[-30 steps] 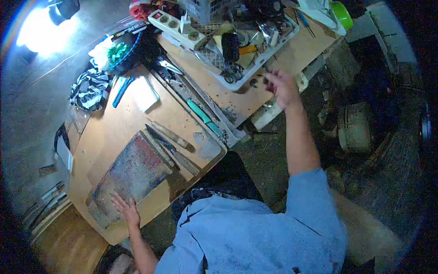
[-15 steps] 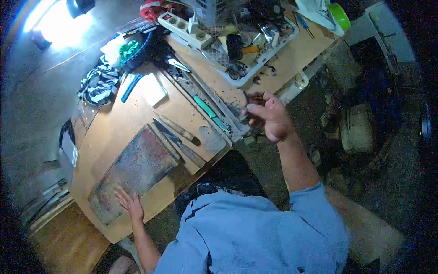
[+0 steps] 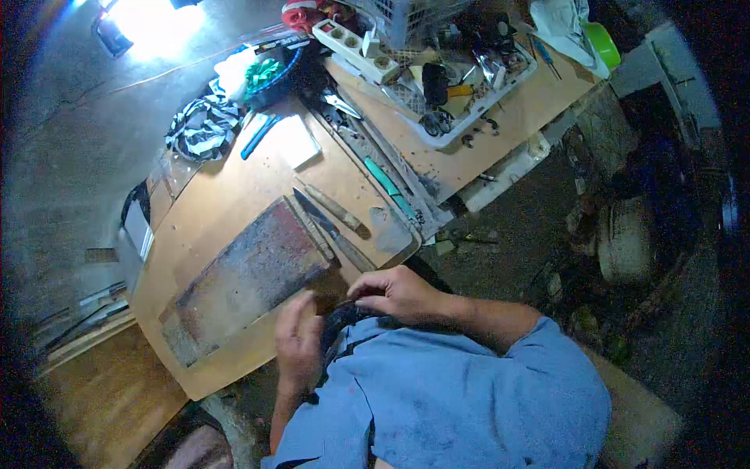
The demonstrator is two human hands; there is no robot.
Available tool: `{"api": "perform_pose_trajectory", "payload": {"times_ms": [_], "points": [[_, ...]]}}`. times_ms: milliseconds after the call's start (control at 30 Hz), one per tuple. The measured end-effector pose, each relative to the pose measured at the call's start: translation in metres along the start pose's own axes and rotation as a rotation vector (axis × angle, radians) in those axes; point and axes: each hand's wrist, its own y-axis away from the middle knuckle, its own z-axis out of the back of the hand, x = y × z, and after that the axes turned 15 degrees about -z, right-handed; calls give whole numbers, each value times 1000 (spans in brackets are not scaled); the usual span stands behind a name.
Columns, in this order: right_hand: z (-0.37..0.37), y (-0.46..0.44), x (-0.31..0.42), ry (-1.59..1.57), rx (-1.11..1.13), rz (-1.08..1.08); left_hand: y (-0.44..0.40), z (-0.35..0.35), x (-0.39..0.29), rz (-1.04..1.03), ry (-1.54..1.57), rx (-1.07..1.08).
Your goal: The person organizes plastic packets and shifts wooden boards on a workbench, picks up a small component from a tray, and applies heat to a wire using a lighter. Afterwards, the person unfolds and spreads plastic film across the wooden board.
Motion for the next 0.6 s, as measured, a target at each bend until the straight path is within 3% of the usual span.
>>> {"api": "perform_pose_trajectory", "payload": {"times_ms": [67, 133, 267, 433, 533, 600], "points": [[-3, -2, 3, 24, 15, 54, -2, -10, -11, -31, 93, 97], [-2, -3, 5, 48, 25, 107, -2, -15, -17, 161, 220, 183], [1, 1, 10, 98, 18, 86, 2, -19, -10, 138, 134, 173], [0, 4, 7, 82, -33, 65, 5, -22, -7, 261, 387, 104], [-2, 4, 4, -42, 5, 56, 7, -22, -7, 345, 537, 93], [-3, 2, 5, -346, 102, -91, 6, -21, -6, 381, 605, 67]]}}
